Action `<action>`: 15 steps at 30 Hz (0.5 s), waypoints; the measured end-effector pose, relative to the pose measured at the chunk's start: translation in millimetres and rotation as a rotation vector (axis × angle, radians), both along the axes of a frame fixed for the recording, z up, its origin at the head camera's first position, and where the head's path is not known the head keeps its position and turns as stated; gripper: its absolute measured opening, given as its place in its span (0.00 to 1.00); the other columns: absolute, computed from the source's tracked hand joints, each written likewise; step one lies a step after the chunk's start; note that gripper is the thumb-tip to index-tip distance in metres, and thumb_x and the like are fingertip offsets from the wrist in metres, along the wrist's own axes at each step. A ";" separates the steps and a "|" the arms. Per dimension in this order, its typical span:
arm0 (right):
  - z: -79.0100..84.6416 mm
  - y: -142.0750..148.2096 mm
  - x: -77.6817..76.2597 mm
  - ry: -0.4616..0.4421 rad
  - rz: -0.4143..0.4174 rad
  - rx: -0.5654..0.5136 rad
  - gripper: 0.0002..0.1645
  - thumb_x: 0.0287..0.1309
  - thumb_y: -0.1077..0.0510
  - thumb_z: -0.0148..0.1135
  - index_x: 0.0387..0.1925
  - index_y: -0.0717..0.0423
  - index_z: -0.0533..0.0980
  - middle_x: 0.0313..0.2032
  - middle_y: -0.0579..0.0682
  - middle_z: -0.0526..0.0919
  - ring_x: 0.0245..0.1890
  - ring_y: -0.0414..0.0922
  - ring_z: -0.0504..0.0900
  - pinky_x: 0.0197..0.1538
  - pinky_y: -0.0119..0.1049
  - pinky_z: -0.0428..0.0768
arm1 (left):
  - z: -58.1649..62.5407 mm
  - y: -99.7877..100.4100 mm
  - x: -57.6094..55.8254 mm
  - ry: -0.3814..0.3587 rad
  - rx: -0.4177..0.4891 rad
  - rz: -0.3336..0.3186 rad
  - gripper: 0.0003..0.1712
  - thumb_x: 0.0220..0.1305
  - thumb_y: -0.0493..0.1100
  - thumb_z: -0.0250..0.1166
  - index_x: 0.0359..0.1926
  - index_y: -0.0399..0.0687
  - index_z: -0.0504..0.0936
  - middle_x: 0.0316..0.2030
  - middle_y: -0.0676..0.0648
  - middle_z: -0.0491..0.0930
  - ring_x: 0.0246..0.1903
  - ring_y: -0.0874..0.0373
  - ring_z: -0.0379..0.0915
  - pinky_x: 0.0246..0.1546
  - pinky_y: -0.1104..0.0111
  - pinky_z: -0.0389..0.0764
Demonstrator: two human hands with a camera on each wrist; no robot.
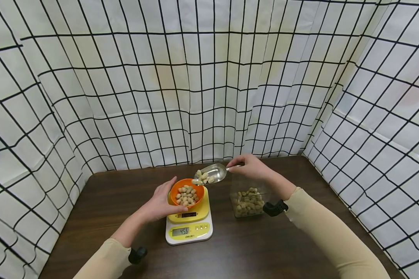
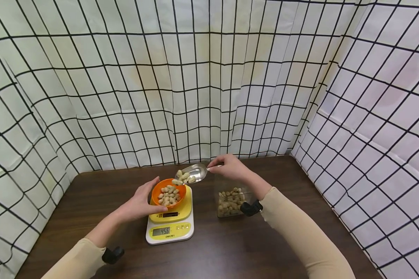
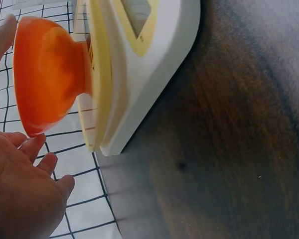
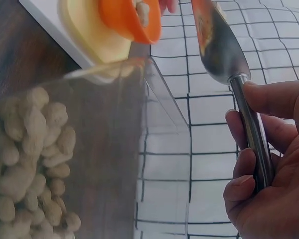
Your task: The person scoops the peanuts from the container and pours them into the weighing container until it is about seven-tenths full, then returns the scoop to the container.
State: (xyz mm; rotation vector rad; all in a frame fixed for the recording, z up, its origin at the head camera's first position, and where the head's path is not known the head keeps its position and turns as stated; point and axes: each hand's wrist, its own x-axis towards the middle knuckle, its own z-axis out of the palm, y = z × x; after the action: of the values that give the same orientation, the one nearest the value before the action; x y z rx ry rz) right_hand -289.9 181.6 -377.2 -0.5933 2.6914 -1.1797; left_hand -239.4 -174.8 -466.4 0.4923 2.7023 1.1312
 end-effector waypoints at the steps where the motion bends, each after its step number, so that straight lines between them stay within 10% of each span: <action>1: -1.9 -2.5 -0.8 0.003 0.003 0.007 0.11 0.68 0.50 0.66 0.46 0.49 0.87 0.49 0.47 0.85 0.51 0.47 0.79 0.52 0.46 0.78 | -0.9 0.2 0.4 0.000 -0.003 0.001 0.71 0.51 0.65 0.78 0.82 0.44 0.45 0.77 0.33 0.48 0.75 0.33 0.40 0.66 0.30 0.55; 15: -2.1 -31.5 5.4 0.206 0.001 0.141 0.07 0.68 0.52 0.66 0.43 0.46 0.87 0.45 0.42 0.85 0.53 0.45 0.78 0.55 0.46 0.77 | -2.5 0.0 2.3 -0.027 0.009 0.018 0.66 0.53 0.65 0.77 0.80 0.43 0.50 0.74 0.35 0.54 0.71 0.37 0.47 0.64 0.34 0.64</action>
State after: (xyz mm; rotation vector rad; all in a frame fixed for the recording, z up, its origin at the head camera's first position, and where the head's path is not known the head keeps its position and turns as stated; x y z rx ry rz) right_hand -284.5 150.1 -379.2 -0.7304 2.9127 -0.9665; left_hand -237.1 -174.8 -468.9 0.4518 2.6849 1.1470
